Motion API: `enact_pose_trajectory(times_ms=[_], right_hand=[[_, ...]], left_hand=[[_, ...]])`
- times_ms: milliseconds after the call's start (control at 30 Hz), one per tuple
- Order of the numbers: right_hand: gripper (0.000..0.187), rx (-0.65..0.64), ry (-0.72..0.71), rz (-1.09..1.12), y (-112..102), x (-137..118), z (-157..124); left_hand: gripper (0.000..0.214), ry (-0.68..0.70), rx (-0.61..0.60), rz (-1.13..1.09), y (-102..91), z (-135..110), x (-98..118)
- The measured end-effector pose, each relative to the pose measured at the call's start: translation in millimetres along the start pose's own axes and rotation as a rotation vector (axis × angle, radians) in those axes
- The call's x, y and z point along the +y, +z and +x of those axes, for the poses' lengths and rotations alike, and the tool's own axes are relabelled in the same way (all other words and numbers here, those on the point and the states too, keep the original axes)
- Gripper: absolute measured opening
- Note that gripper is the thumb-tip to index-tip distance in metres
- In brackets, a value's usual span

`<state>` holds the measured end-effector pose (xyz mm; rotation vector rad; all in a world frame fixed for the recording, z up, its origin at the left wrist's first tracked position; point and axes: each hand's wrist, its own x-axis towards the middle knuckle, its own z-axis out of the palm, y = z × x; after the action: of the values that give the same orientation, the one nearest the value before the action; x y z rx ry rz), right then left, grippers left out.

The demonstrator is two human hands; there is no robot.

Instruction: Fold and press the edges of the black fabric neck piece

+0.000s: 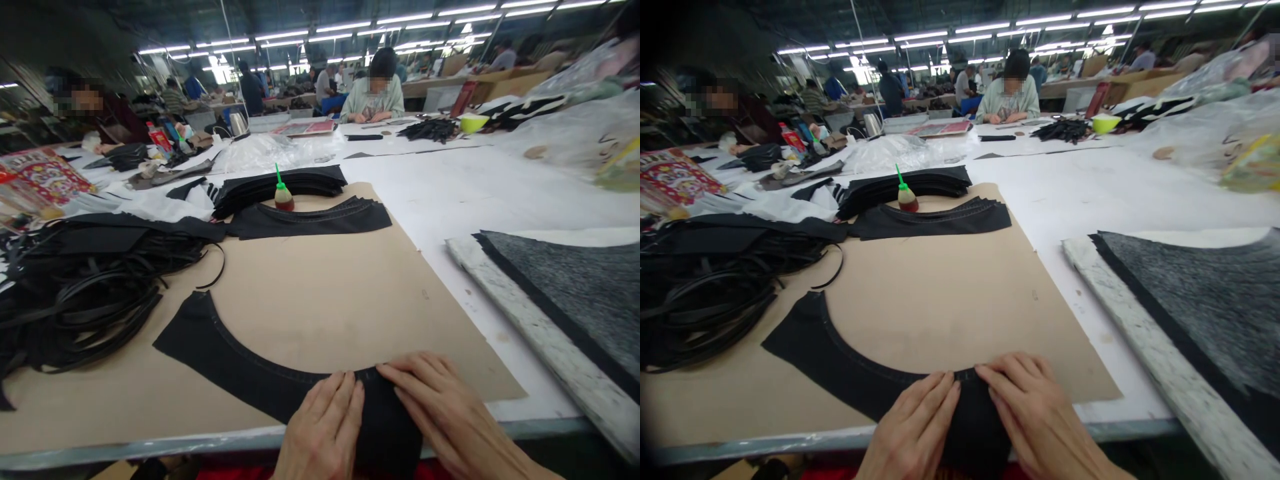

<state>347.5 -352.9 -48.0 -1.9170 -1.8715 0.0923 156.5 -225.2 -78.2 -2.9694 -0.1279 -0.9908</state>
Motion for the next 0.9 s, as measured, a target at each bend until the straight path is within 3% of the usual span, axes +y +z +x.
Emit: enact_pose_trajectory(times_ms=[133, 233, 400, 633, 767, 900], right_hand=[[0.035, 0.073, 0.276, 0.041, -5.4, 7.5, -5.5], [0.032, 0.025, 0.386, -0.002, -5.6, 6.2, -8.4], [0.022, -0.046, 0.476, 0.005, -9.0, -4.7, -2.5], [0.020, -0.027, 0.531, 0.078, -10.8, -8.8, 0.1], [0.020, 0.057, 0.638, 0.303, -11.7, -7.5, -4.2], [0.018, 0.054, 0.669, 0.757, -15.4, -6.5, -4.3]], left_hand=[[0.032, -0.077, -0.005, -0.181, -5.7, 6.7, -7.0], [0.032, -0.237, -0.040, -0.269, -4.0, 22.5, -5.5], [0.030, -0.459, -0.298, -0.333, 7.1, 58.7, 9.1], [0.011, -0.604, -0.488, -0.464, 16.5, 89.8, 16.2], [0.011, -0.745, -0.564, -0.762, 5.5, 100.4, 5.2], [0.016, -0.905, -0.695, -1.192, -3.5, 106.3, -8.7]])
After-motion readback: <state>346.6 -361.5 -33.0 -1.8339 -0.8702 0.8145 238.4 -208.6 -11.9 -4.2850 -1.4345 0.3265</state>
